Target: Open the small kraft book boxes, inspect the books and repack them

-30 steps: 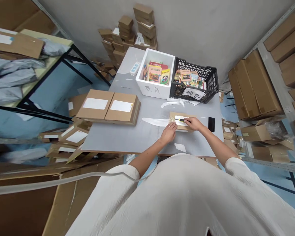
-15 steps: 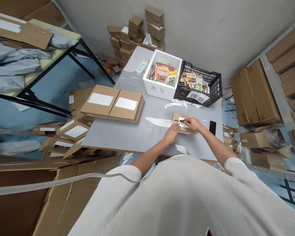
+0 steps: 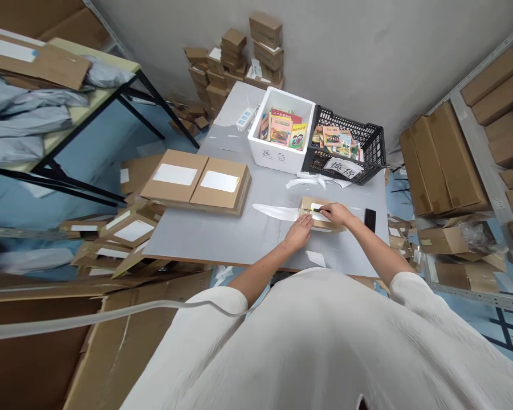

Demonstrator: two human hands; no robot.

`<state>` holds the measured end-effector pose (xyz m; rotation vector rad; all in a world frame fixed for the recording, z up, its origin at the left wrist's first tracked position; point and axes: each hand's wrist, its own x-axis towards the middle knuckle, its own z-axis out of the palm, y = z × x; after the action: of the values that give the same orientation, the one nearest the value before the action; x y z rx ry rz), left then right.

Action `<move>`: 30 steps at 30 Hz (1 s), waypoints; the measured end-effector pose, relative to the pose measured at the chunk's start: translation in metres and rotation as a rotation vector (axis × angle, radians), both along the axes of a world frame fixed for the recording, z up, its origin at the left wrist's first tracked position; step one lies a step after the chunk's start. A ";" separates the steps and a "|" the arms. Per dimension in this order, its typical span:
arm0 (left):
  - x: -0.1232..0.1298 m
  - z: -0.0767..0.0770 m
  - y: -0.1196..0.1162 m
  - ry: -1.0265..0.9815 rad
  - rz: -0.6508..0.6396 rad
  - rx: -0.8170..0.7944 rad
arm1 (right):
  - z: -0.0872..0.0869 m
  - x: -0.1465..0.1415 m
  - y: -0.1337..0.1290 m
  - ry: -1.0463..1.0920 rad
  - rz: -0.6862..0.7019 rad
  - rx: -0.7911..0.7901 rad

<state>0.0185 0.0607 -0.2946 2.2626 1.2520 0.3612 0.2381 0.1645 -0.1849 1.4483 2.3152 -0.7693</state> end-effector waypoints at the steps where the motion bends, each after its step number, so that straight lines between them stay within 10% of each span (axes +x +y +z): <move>1: 0.000 0.000 0.000 0.011 -0.003 0.001 | 0.005 0.001 0.000 -0.038 0.004 -0.009; 20: 0.000 0.008 0.000 0.096 0.013 -0.025 | 0.031 0.024 -0.009 -0.179 -0.027 -0.026; 30: 0.002 0.012 0.001 0.125 0.042 -0.007 | 0.038 0.099 -0.021 -0.272 -0.127 -0.050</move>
<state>0.0205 0.0621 -0.2830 2.2864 1.3627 0.2332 0.3375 0.1436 -0.1470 1.5818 2.0048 -0.6138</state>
